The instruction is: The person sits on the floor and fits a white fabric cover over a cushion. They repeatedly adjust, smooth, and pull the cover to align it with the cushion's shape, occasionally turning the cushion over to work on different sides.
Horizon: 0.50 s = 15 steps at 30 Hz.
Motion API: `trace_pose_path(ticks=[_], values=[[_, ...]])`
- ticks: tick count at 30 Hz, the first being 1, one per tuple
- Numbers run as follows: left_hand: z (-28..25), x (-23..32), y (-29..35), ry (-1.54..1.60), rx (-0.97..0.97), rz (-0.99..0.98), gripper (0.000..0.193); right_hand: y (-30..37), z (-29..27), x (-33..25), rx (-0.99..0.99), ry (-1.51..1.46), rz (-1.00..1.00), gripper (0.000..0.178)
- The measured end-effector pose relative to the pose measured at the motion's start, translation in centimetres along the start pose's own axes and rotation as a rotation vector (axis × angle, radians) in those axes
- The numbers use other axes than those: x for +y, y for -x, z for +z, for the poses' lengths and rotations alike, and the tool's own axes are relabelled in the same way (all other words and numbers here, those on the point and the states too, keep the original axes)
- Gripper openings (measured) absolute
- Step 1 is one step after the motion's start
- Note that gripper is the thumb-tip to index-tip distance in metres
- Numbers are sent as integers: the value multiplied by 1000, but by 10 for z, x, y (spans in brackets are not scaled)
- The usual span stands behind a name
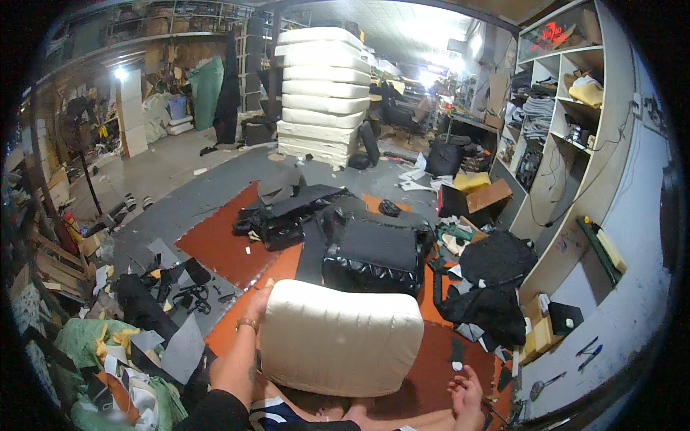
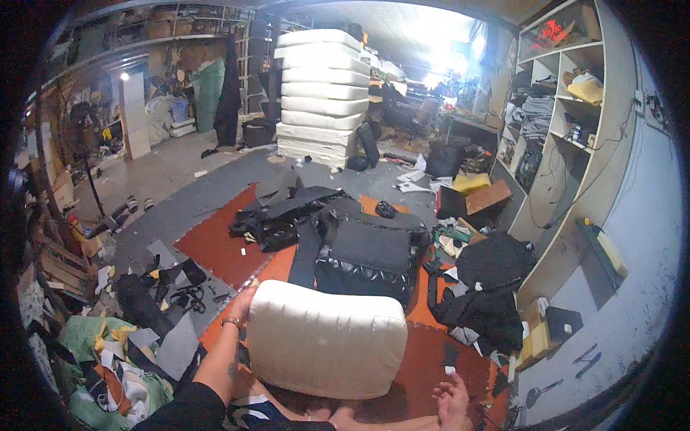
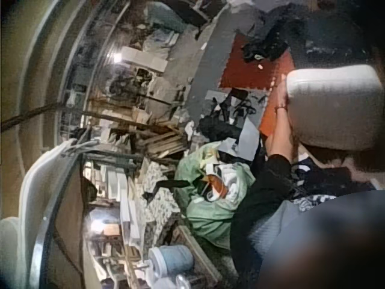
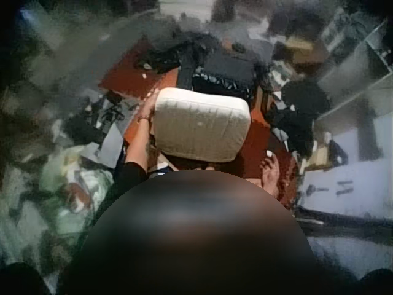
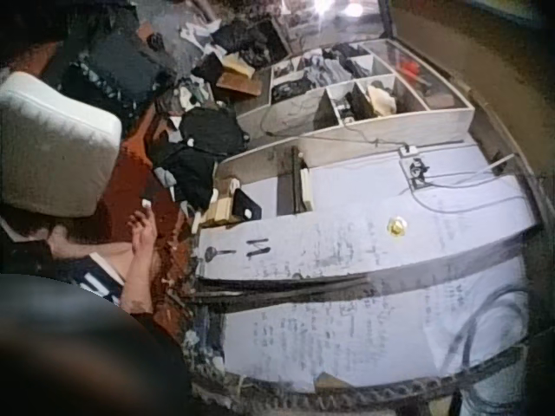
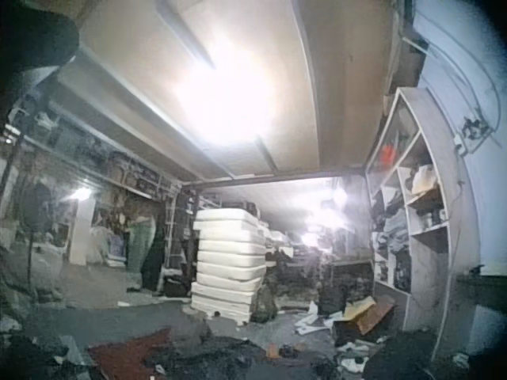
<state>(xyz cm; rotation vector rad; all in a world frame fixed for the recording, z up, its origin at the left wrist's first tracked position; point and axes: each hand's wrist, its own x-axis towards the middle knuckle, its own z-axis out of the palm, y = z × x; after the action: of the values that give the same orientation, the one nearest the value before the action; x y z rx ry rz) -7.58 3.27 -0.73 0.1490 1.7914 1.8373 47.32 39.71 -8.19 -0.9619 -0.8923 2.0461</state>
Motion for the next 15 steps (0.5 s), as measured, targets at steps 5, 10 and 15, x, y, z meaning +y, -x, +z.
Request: trace_pose_path(ticks=[5, 10, 15], values=[[9, 26, 38, -251, 20, 64, 67, -42, 12, 80, -117, 1880, -76, 55], [-11, -34, 26, 94, 62, 30, 61, -51, -7, 89, -147, 1649, 2, 50], [-77, -103, -6, 111, -2, 187, 56, -42, 7, 94, -182, 1606, 5, 49]])
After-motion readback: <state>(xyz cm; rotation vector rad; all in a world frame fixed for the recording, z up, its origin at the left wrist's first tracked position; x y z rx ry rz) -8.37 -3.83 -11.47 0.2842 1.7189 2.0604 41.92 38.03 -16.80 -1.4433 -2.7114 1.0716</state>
